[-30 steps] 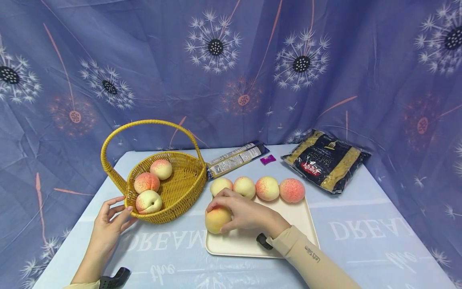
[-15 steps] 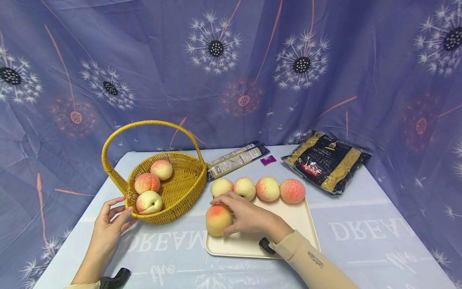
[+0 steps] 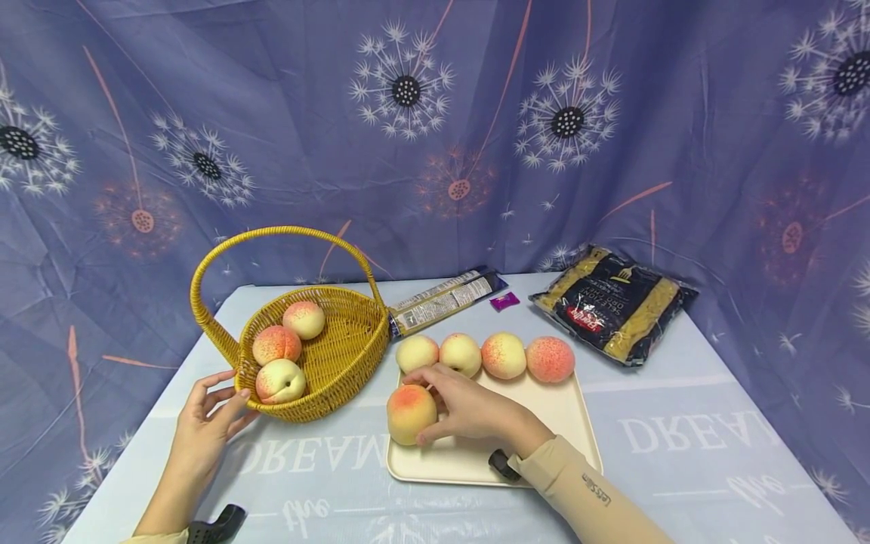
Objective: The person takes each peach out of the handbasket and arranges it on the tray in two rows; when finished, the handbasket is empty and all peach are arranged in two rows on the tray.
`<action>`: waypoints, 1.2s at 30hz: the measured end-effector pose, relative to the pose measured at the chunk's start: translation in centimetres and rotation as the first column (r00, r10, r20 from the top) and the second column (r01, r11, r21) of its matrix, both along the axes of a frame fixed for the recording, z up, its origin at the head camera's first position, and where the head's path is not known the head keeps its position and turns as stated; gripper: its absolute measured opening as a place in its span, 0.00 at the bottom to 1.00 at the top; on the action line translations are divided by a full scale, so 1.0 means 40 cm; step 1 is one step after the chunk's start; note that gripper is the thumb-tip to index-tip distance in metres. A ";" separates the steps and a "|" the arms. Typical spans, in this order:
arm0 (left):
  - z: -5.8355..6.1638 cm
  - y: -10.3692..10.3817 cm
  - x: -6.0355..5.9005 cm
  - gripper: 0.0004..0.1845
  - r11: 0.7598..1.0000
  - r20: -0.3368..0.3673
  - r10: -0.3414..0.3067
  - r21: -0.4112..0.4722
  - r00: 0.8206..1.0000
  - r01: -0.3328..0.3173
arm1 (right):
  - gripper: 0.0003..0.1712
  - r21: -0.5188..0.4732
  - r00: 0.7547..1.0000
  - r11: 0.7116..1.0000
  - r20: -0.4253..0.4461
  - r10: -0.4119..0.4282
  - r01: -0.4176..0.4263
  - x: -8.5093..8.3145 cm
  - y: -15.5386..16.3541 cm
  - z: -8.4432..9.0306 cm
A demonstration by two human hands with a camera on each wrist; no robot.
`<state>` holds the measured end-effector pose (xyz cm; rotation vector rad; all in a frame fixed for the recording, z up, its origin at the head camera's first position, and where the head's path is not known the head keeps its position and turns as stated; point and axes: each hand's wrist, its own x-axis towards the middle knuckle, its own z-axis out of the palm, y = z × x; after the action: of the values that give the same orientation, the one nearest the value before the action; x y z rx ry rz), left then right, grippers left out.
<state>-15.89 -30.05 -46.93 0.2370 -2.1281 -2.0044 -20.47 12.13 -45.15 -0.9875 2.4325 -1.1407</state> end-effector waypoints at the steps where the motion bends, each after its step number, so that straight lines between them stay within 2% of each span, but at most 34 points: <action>1: 0.001 0.000 0.000 0.28 1.000 0.000 0.001 0.000 1.000 -0.001 | 0.47 -0.001 1.000 1.000 -0.001 0.000 0.000 0.000 0.000 0.000; 11: 0.003 0.003 0.002 0.27 1.000 0.007 0.001 -0.014 1.000 -0.001 | 0.47 0.032 1.000 0.999 -0.001 -0.004 0.004 0.005 -0.002 0.014; 20: 0.003 0.000 0.000 0.28 1.000 0.012 0.007 -0.025 1.000 -0.007 | 0.41 0.039 0.995 0.997 -0.073 0.065 -0.062 -0.013 -0.037 0.113; 29: 0.002 -0.002 0.000 0.27 1.000 0.005 0.004 -0.008 1.000 -0.004 | 0.36 0.077 0.973 0.990 -0.191 0.129 -0.116 -0.061 -0.151 0.189; 36: 0.005 -0.001 0.004 0.28 1.000 0.012 0.004 -0.023 1.000 -0.003 | 0.31 0.085 0.985 0.989 -0.114 0.133 -0.123 -0.091 -0.260 0.219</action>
<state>-15.75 -30.10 -46.72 0.2500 -2.1555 -1.9806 -24.10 1.71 -36.38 -1.2001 2.4427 -0.9634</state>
